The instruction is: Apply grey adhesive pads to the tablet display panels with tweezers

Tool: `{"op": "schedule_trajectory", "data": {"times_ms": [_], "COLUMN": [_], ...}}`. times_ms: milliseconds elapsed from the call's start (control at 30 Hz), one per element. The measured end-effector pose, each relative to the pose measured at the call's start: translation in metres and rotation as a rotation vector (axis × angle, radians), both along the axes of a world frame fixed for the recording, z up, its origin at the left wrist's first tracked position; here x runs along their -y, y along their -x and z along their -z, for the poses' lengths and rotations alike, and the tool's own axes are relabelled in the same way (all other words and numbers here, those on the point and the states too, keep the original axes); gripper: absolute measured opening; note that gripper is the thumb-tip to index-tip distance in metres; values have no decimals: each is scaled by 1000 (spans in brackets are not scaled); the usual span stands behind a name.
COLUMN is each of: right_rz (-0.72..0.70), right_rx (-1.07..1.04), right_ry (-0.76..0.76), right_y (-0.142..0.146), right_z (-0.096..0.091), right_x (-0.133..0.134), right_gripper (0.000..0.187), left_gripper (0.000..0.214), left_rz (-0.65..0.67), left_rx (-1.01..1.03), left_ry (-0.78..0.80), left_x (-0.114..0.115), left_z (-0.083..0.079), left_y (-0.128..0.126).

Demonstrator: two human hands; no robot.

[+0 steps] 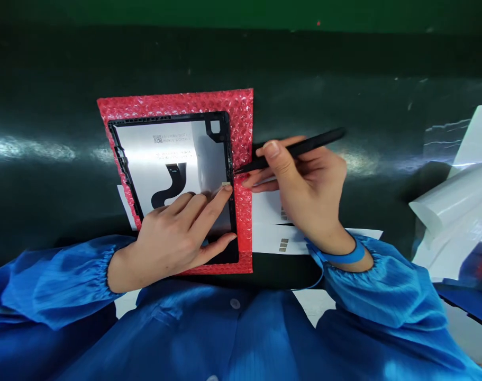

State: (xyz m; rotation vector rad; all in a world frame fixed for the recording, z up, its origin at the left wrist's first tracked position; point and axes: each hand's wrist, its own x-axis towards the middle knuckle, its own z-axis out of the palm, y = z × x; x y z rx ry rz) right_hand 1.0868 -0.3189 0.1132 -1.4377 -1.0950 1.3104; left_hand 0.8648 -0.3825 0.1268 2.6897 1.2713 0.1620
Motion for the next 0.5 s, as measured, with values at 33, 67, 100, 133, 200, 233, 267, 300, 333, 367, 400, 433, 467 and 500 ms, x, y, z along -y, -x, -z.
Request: {"op": "schedule_trajectory", "data": {"times_ms": [33,67,100,133,200,233,267,300,333,367,400,433,467,500], "right_rz": [22,38,49,55,60,54,44,33,14,-10,-40,-73,-105,-131], "right_rx": [1,15,38,65,121,147,170,193,216,246,280,319,359,395], "right_ry": [-21,-51,-85,-123,-167,-168,-163,-156,-140,-124,-116,-120,-132,-160], "right_y": [-4,-9,-14,-21,-37,-46,-55,-63,-71,-77,-83,-87,-90,-92], "right_z": [-2,-6,-10,-13,-19,-20,-19,-17,-14,-11,-8,-6,-4,-2], "right_x": [0,1,3,6,17,23,29,35,41,46,50,52,54,55], "right_gripper": [31,31,30,27,20,17,15,14,15,16,17,17,15,12], "left_gripper": [65,67,69,70,68,66,65,64,64,63,62,60,60,61], "left_rz": [-4,-10,-16,-20,-19,-14,-10,-11,-18,-26,-24,-1,46,114], "left_rx": [9,19,26,29,16,7,-4,-16,-27,-33,-36,-33,-19,0], "left_ry": [7,11,13,13,15,20,25,23,13,-6,-27,-44,-56,-54], "left_x": [0,1,1,0,-1,-3,-4,-6,-7,-7,-7,-6,-4,-1], "left_z": [1,1,1,1,-1,-3,-5,-8,-11,-13,-16,-17,-17,-16], "left_y": [1,1,2,3,3,3,2,0,-3,-6,-11,-16,-22,-28]}}
